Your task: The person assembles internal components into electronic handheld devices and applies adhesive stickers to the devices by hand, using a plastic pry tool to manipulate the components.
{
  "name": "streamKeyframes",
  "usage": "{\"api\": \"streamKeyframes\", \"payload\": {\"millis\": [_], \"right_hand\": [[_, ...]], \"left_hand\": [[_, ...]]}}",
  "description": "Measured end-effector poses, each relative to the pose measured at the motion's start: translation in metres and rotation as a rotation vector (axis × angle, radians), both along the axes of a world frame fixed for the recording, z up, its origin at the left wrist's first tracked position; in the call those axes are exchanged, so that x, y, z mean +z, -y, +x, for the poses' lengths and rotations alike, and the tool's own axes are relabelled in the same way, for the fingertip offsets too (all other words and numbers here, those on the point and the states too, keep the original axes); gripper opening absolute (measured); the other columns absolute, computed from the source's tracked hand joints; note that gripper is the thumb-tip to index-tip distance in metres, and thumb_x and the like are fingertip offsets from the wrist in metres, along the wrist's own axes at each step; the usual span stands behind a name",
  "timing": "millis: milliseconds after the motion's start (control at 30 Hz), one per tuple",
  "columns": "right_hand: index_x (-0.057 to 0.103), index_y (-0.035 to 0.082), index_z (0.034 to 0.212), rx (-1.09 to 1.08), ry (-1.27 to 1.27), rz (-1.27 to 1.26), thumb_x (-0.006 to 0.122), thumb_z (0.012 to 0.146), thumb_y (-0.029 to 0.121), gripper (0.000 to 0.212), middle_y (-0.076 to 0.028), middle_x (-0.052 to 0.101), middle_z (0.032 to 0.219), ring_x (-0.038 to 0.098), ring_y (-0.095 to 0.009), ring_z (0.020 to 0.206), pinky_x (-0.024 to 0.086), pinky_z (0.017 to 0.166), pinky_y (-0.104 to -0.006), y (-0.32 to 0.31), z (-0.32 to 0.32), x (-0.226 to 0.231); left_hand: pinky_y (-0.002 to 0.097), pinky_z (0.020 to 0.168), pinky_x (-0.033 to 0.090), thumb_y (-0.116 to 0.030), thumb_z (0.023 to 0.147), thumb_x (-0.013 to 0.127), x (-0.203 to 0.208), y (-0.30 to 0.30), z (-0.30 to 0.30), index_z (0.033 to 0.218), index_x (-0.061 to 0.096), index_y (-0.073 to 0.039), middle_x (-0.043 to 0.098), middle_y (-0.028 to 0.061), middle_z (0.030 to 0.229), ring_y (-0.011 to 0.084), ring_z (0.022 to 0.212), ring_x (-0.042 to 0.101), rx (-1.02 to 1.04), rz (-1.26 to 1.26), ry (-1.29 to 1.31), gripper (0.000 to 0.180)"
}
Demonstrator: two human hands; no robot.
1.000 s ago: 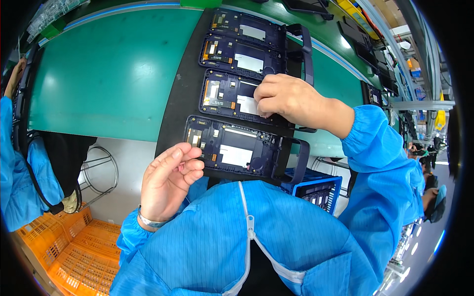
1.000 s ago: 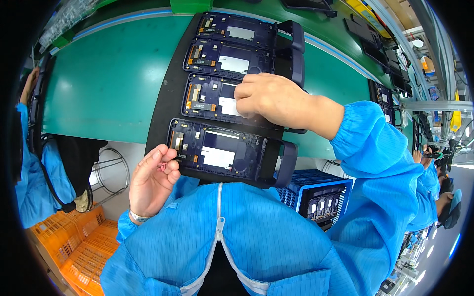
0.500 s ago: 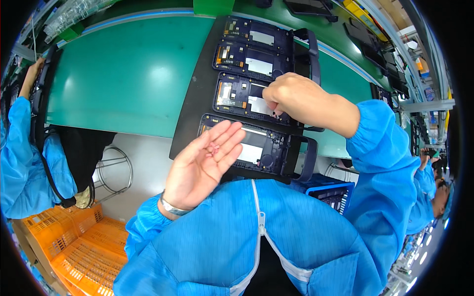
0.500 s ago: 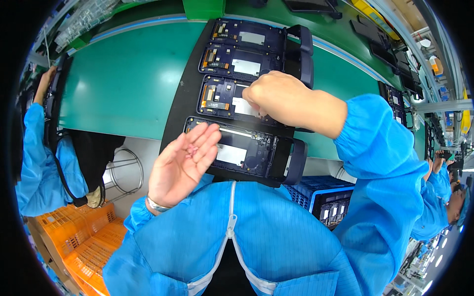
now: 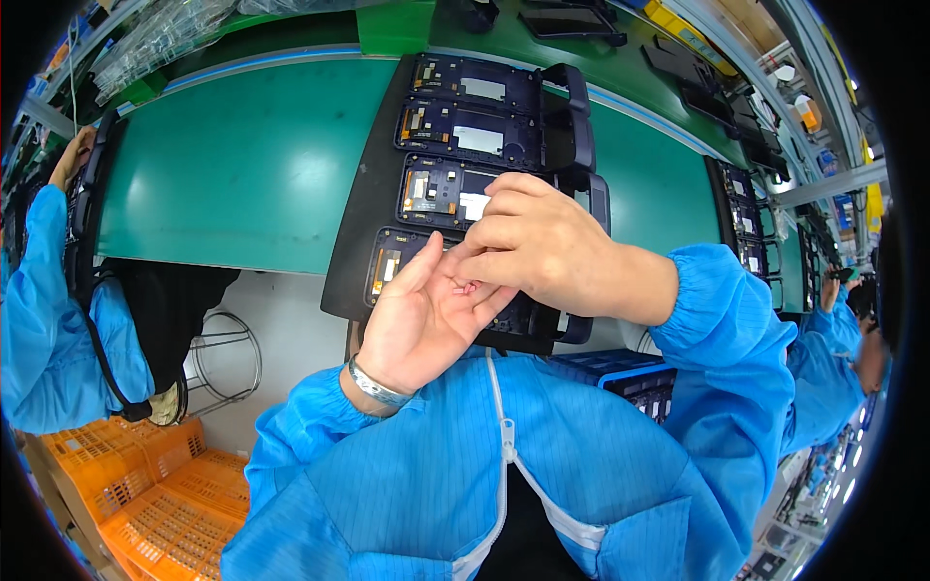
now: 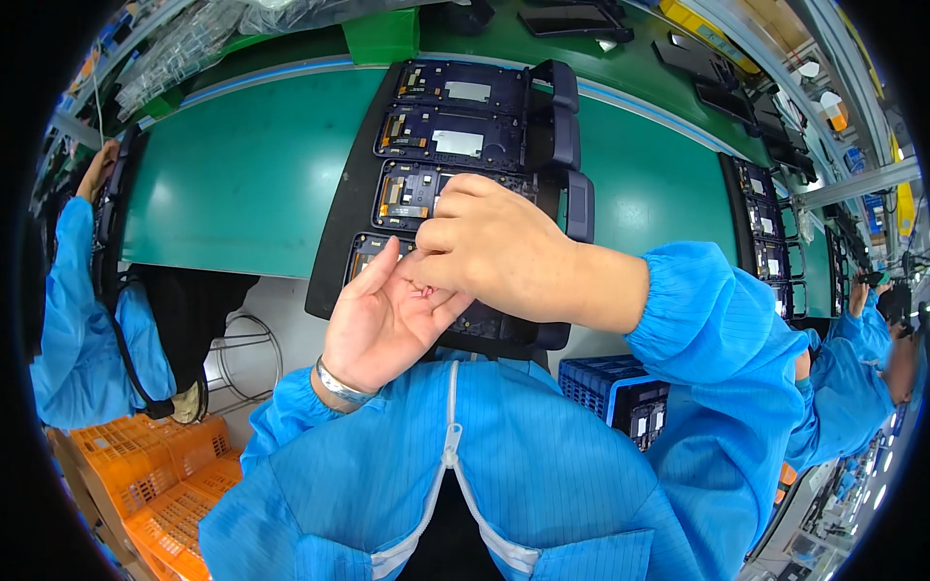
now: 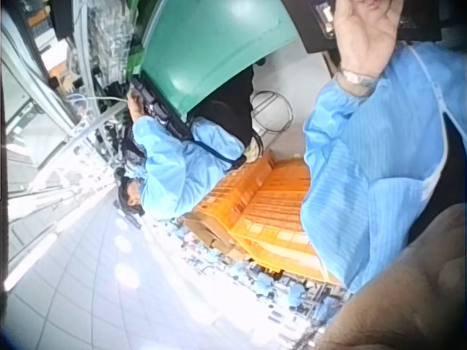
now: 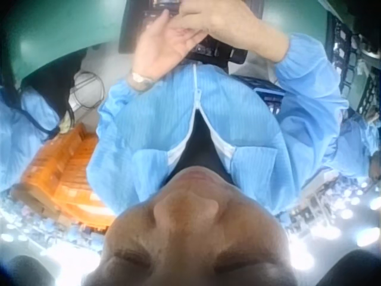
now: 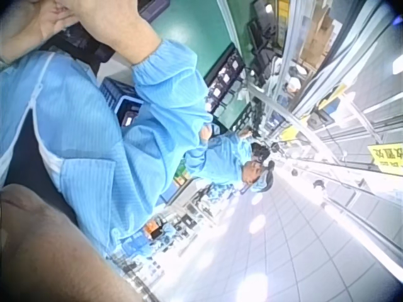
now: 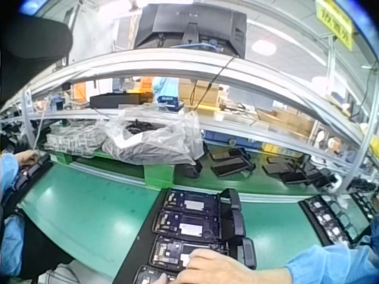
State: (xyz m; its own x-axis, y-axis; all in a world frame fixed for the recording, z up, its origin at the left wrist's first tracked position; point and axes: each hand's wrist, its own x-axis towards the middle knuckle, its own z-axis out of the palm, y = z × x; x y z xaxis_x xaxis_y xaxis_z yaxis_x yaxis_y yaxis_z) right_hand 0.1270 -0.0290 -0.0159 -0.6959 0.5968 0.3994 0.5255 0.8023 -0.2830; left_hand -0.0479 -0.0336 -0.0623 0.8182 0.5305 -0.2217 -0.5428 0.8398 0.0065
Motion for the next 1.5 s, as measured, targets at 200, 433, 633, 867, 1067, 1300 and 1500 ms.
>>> {"api": "streamKeyframes", "payload": {"millis": [200,433,633,867,1067,1300,1500], "right_hand": [[0.061,0.009,0.074,-0.011,-0.013,0.062,0.06,0.063,0.014,0.012,-0.002,0.055,0.075,0.053,-0.021,0.075,0.042,0.074,-0.0328,0.0,0.01,-0.001],[0.062,0.005,0.074,-0.18,-0.098,0.057,0.071,0.052,0.002,0.024,-0.007,0.058,0.077,0.056,-0.024,0.072,0.047,0.062,-0.0323,0.001,0.019,-0.006],[0.059,0.007,0.072,-0.322,-0.102,0.03,0.066,0.058,0.008,0.016,-0.004,0.057,0.076,0.056,-0.023,0.072,0.045,0.065,-0.0328,0.002,0.025,-0.004],[0.06,0.003,0.074,-0.29,0.132,0.08,0.065,0.059,0.007,0.017,-0.008,0.059,0.077,0.057,-0.024,0.071,0.047,0.079,-0.0404,0.001,0.039,0.01],[0.055,0.006,0.068,-0.212,0.324,0.213,0.058,0.062,0.015,0.011,-0.005,0.051,0.069,0.052,-0.02,0.067,0.043,0.079,-0.0396,-0.02,0.053,0.016],[0.059,0.008,0.071,-0.092,0.116,-0.074,0.065,0.07,0.011,0.007,-0.004,0.057,0.075,0.055,-0.023,0.077,0.046,0.069,-0.0347,-0.083,0.101,-0.007],[0.06,0.006,0.073,0.002,0.165,-0.141,0.064,0.072,0.011,0.007,-0.006,0.059,0.077,0.057,-0.025,0.076,0.047,0.069,-0.0347,-0.103,0.107,-0.026]], "left_hand": [[0.0395,0.105,0.034,-0.026,0.096,0.037,0.001,-0.002,0.003,0.121,0.045,0.002,0.053,0.0138,0.117,0.023,0.114,0.049,-0.033,-0.001,0.041,0.038],[0.0349,0.1,0.042,-0.015,0.093,0.047,0.001,-0.003,0.014,0.119,0.048,0.004,0.054,0.0157,0.118,0.0225,0.112,0.052,-0.005,0.078,-0.268,0.032],[0.0307,0.093,0.047,-0.01,0.09,0.053,0.0,-0.008,0.027,0.113,0.052,0.004,0.058,0.0161,0.111,0.0226,0.106,0.056,-0.011,0.067,-0.44,0.027],[0.0315,0.093,0.047,-0.008,0.089,0.054,0.003,-0.013,0.046,0.108,0.055,0.004,0.059,0.0131,0.106,0.0195,0.099,0.058,0.04,0.084,-0.474,0.023],[0.0324,0.095,0.046,-0.009,0.09,0.053,0.006,-0.021,0.053,0.111,0.053,0.005,0.058,0.0137,0.11,0.0203,0.103,0.057,0.055,0.046,-0.462,0.025],[0.0344,0.095,0.045,-0.008,0.092,0.048,0.014,-0.032,0.016,0.116,0.051,0.004,0.056,0.0172,0.116,0.025,0.109,0.055,-0.02,0.069,-0.474,0.028],[0.0344,0.09,0.049,-0.007,0.091,0.048,-0.001,-0.032,-0.022,0.114,0.053,0.002,0.058,0.0174,0.113,0.0251,0.104,0.058,0.153,0.098,-0.463,0.026]]}}
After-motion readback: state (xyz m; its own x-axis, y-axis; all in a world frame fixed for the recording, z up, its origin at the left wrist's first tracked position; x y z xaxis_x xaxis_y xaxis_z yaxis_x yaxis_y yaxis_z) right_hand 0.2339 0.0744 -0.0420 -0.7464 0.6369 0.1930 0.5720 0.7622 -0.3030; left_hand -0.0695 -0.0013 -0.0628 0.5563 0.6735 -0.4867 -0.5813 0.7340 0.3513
